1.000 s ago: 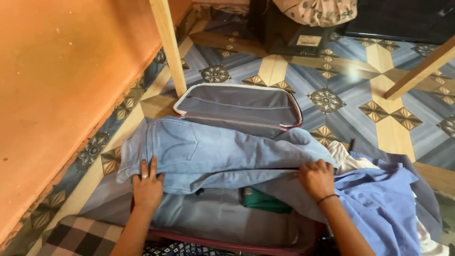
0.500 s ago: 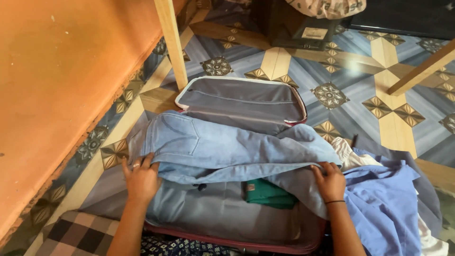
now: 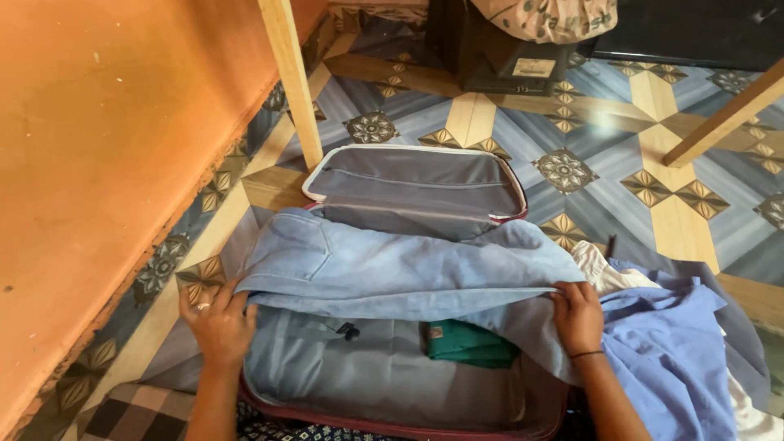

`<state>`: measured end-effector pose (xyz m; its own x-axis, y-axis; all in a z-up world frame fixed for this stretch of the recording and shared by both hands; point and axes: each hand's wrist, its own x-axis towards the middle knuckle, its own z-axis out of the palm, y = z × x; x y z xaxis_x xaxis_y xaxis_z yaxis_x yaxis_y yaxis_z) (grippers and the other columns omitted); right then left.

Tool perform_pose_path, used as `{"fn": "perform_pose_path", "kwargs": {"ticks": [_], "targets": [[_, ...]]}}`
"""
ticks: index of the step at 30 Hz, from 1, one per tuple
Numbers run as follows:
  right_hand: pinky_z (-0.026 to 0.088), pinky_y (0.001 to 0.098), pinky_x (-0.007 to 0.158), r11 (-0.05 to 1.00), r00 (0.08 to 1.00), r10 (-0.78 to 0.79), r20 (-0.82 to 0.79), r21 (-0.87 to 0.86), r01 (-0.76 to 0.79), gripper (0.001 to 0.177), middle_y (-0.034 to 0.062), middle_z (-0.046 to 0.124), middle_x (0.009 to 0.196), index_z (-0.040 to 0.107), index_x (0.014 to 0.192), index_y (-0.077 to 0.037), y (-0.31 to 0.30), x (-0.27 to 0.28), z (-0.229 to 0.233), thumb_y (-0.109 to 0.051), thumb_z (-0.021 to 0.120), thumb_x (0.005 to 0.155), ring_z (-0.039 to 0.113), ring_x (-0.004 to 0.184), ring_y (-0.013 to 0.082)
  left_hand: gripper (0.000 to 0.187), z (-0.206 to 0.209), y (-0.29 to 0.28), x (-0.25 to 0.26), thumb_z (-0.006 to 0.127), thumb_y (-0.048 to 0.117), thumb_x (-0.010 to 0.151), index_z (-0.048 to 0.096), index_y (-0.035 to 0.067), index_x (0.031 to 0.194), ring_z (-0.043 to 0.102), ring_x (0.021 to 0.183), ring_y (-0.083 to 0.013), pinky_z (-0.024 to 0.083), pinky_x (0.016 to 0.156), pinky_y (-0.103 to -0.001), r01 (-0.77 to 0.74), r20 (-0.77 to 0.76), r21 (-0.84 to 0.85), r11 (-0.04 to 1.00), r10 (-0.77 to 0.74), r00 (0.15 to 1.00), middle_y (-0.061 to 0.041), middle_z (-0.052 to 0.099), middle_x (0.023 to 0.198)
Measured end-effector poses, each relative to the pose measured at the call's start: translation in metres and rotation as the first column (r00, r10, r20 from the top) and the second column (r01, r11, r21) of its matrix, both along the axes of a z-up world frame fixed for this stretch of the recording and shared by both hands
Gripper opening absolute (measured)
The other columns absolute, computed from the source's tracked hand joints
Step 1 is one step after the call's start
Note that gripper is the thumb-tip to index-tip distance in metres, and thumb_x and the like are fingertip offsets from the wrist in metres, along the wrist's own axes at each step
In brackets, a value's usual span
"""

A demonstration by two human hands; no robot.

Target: The person folds and places several clothing items into an open suitcase. They first place a green garment, then a yellow garment, followed by a pair of light blue jeans, and finally a light blue shirt with a pink drawstring.

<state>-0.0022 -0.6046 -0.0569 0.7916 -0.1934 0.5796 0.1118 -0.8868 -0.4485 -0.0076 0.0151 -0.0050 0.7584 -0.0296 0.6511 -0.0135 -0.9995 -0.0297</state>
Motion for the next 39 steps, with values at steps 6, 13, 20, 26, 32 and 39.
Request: {"fn": "perform_pose_path", "kwargs": {"ticks": [6,13,20,26,32,39], "targets": [[0.055,0.0425,0.086,0.985,0.919,0.174,-0.353,0.06,-0.163,0.02,0.0114,0.055,0.15,0.074,0.101,-0.01,-0.037,0.018,0.005,-0.014,0.074,0.082,0.069,0.101,0.0351,0.017,0.003,0.0,0.001,0.083,0.022,0.079,0.078,0.012,0.093,0.06,0.12,-0.0238,0.022,0.127,-0.06,-0.052,0.025,0.004,0.999,0.052,0.998,0.001,0.072,0.124],[0.057,0.0394,0.086,0.962,0.905,0.263,-0.335,0.155,-0.223,0.024,0.0017,0.063,0.143,0.07,0.106,-0.008,-0.062,0.008,-0.02,-0.006,0.069,0.082,0.071,0.106,0.0312,0.05,0.008,-0.004,0.0,0.09,0.032,0.059,0.077,0.005,0.098,0.049,0.135,-0.0272,0.023,0.122,-0.061,-0.097,-0.106,0.008,0.995,0.097,0.99,-0.002,0.058,0.149],[0.057,0.0426,0.085,0.969,0.874,0.236,-0.424,0.029,-0.247,0.034,-0.0009,0.05,0.157,0.071,0.115,-0.012,-0.061,0.007,-0.007,-0.005,0.067,0.082,0.071,0.104,0.0329,0.05,0.0,-0.003,0.002,0.092,0.031,0.058,0.076,0.006,0.099,0.044,0.141,-0.0266,0.029,0.122,-0.055,-0.112,-0.308,-0.059,0.992,0.088,0.947,0.002,0.051,0.152],[0.056,0.0485,0.071,0.965,0.885,-0.026,-0.464,-0.242,-0.098,0.064,0.0038,0.032,0.168,0.047,0.144,-0.005,-0.036,0.017,0.02,-0.005,0.059,0.082,0.069,0.097,0.0386,0.057,0.0,-0.001,0.0,0.091,0.024,0.057,0.077,0.006,0.109,0.033,0.146,-0.0302,0.033,0.115,-0.054,-0.031,-0.508,-0.062,0.998,-0.005,0.861,0.001,0.034,0.163],[0.058,0.0436,0.085,0.976,0.933,-0.035,-0.359,-0.211,-0.045,0.035,-0.0067,0.05,0.155,0.066,0.124,-0.011,-0.03,0.02,0.008,-0.009,0.058,0.091,0.071,0.106,0.0316,0.046,0.004,-0.002,0.002,0.087,0.017,0.062,0.076,0.004,0.105,0.038,0.146,-0.0225,0.037,0.117,-0.048,0.029,-0.521,-0.107,0.994,-0.081,0.85,0.005,0.035,0.163],[0.055,0.0435,0.081,0.911,0.814,0.385,-0.435,0.04,-0.41,0.022,0.0027,0.042,0.16,0.067,0.102,-0.003,-0.071,0.052,-0.008,-0.009,0.065,0.08,0.069,0.101,0.0351,0.044,-0.002,0.002,0.006,0.086,0.011,0.058,0.078,0.001,0.1,0.045,0.141,-0.0242,0.038,0.112,-0.045,0.047,-0.493,-0.164,0.985,-0.123,0.861,0.004,0.044,0.158]]}}
